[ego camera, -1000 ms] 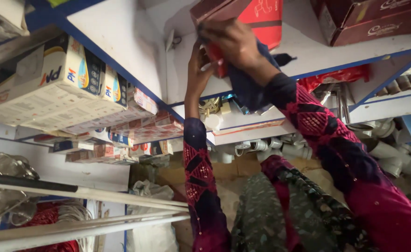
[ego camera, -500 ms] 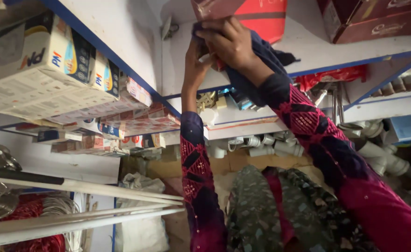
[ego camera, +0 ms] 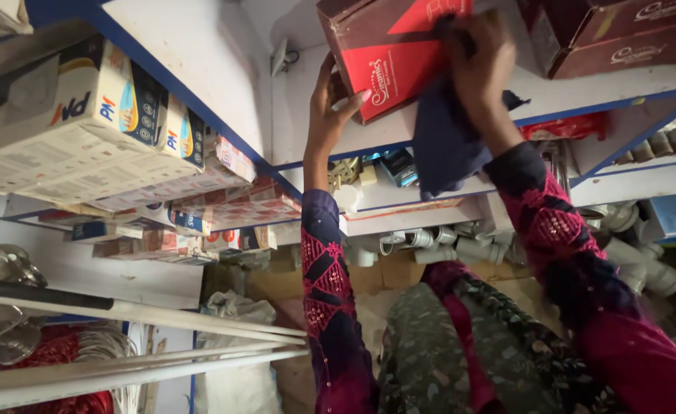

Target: Cleaning and organizing boxes of plumbing and hardware items on a shelf.

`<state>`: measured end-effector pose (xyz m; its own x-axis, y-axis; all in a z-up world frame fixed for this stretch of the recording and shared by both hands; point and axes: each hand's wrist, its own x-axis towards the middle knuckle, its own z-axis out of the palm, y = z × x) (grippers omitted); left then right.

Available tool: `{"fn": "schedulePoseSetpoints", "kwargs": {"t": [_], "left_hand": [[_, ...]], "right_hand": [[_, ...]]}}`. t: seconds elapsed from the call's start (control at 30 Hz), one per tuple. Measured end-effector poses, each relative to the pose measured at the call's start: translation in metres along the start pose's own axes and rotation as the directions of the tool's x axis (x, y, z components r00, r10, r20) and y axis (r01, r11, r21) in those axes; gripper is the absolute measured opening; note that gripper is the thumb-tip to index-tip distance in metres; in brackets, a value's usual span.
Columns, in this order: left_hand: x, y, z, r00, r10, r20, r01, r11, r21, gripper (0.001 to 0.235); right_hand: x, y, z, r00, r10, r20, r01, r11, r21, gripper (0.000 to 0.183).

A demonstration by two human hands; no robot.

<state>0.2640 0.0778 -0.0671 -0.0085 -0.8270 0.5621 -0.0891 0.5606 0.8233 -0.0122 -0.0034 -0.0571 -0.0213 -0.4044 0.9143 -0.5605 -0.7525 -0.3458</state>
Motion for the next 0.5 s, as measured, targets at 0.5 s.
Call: {"fn": "schedulePoseSetpoints", "kwargs": {"t": [0.5], "left_hand": [[0.000,-0.017,-0.005,1.000,-0.014,0.005,0.015,0.997,-0.073,0.088]], "right_hand": [[-0.005,-0.086,0.021,0.913,-0.264,0.310,0.220,0.961,0.169,0.028]]}}
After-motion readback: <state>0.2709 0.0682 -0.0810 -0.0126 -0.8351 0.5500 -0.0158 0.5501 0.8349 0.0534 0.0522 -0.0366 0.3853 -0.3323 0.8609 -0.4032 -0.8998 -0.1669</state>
